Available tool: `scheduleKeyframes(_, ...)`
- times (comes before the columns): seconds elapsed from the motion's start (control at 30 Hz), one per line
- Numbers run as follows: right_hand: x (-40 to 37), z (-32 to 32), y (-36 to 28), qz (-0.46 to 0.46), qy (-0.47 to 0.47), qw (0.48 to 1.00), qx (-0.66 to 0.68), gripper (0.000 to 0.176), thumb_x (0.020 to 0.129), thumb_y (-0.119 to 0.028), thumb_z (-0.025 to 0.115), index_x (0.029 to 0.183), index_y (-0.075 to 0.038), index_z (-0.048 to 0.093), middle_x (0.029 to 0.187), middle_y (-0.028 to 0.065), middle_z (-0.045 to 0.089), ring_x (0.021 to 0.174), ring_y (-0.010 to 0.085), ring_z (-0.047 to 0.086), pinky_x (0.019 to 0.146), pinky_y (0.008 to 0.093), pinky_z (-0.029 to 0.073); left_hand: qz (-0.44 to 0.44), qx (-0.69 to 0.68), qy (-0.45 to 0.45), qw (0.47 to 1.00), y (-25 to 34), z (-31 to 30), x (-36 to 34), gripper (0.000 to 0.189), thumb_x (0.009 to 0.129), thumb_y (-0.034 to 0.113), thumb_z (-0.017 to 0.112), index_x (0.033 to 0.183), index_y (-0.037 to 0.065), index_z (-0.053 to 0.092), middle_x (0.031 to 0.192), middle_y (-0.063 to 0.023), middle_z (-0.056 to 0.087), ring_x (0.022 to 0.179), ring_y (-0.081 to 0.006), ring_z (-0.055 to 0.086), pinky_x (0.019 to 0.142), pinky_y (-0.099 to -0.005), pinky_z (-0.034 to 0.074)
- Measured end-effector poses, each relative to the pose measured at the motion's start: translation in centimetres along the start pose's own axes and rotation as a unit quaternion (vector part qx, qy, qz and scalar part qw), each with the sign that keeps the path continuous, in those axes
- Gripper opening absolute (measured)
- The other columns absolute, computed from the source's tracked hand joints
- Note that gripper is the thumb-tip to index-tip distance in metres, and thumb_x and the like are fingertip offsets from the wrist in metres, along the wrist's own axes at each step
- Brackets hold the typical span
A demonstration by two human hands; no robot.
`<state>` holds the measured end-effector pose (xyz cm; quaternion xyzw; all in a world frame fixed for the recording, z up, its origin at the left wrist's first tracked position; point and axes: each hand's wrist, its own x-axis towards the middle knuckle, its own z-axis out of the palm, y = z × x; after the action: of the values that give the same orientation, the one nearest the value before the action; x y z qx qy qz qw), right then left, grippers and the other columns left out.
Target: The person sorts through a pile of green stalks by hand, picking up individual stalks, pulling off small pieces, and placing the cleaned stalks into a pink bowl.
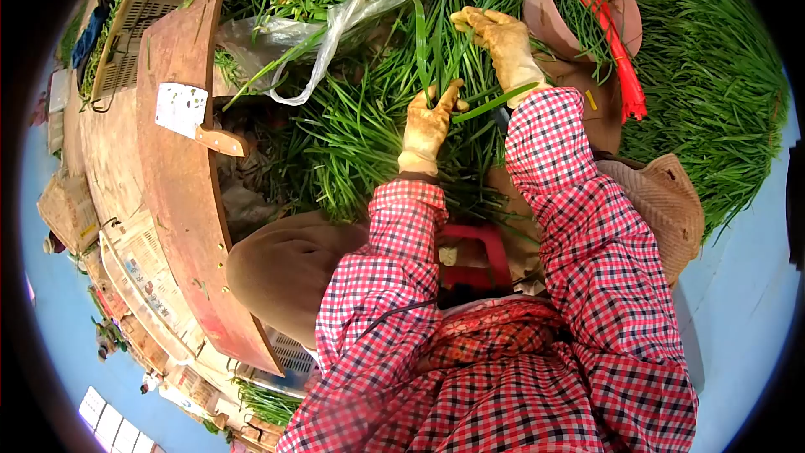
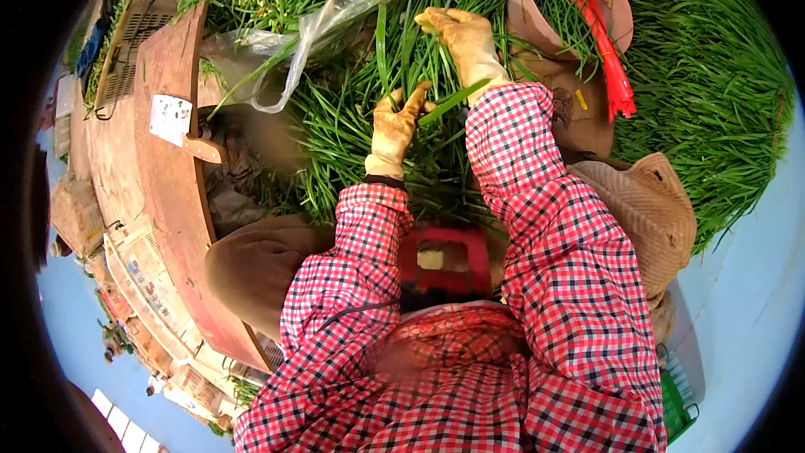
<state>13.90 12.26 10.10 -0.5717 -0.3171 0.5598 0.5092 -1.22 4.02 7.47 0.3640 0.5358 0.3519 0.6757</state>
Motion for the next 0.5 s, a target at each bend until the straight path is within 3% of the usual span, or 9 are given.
scheduleKeyframes(0.13,0.8,-0.9,0.0,-0.011,0.033,0.998,-0.057,0.023,0.089,-0.022,0.057,0.097,-0.002,0.066,0.092,0.0034,0.069,0.08,0.0108,0.063,0.069,0.0242,0.043,-0.038,-0.057,-0.011,0.998,0.8,0.1,-0.3,0.025,0.087,0.021,0.058,0.104,0.003,0.062,0.075,-0.0026,0.064,0.07,-0.0105,0.055,0.067,-0.0212,0.041)
scheduleKeyframes(0.17,0.9,-1.0,0.0,-0.014,0.04,0.997,-0.065,0.023,0.089,-0.023,0.056,0.096,-0.003,0.066,0.092,0.0034,0.069,0.08,0.011,0.063,0.069,0.0248,0.043,-0.025,-0.016,-0.01,1.0,0.8,0.2,-0.4,0.025,0.087,0.02,0.058,0.104,0.003,0.063,0.076,-0.003,0.065,0.072,-0.0108,0.056,0.068,-0.0212,0.042)
scheduleKeyframes(0.23,0.7,-1.0,-0.4,0.006,0.051,0.999,-0.005,0.023,0.089,-0.023,0.057,0.095,-0.003,0.066,0.092,0.0049,0.068,0.08,0.0127,0.064,0.068,0.025,0.043,0.002,0.067,-0.008,0.998,1.0,0.2,-0.4,0.023,0.087,0.019,0.057,0.103,0.003,0.063,0.078,-0.0036,0.065,0.075,-0.0116,0.058,0.07,-0.0214,0.042)
scheduleKeyframes(0.37,1.2,-1.8,-0.1,-0.018,0.049,0.998,0.03,0.025,0.089,-0.023,0.057,0.098,0.0,0.062,0.091,0.01,0.068,0.075,0.0174,0.065,0.063,0.0243,0.047,-0.008,0.021,-0.029,0.999,-0.9,-0.4,0.1,0.02,0.087,0.015,0.056,0.102,0.004,0.064,0.086,-0.008,0.067,0.079,-0.0146,0.061,0.073,-0.0248,0.045)
scheduleKeyframes(0.43,0.9,-1.9,-0.2,-0.007,0.064,0.995,0.077,0.026,0.089,-0.022,0.056,0.1,0.002,0.061,0.09,0.0121,0.067,0.072,0.0191,0.066,0.06,0.0245,0.05,0.109,0.136,-0.029,0.984,-3.0,-0.9,0.8,0.02,0.087,0.016,0.055,0.101,0.004,0.064,0.088,-0.009,0.066,0.077,-0.0154,0.061,0.072,-0.0256,0.045)
scheduleKeyframes(0.5,0.5,-2.3,-0.3,-0.028,0.032,0.996,0.074,0.032,0.09,-0.024,0.054,0.104,0.004,0.058,0.092,0.0149,0.066,0.073,0.0211,0.066,0.062,0.0262,0.052,0.148,0.217,-0.023,0.965,-3.7,-1.1,0.9,0.02,0.087,0.015,0.054,0.1,0.004,0.064,0.089,-0.01,0.066,0.076,-0.0164,0.062,0.071,-0.0269,0.046)
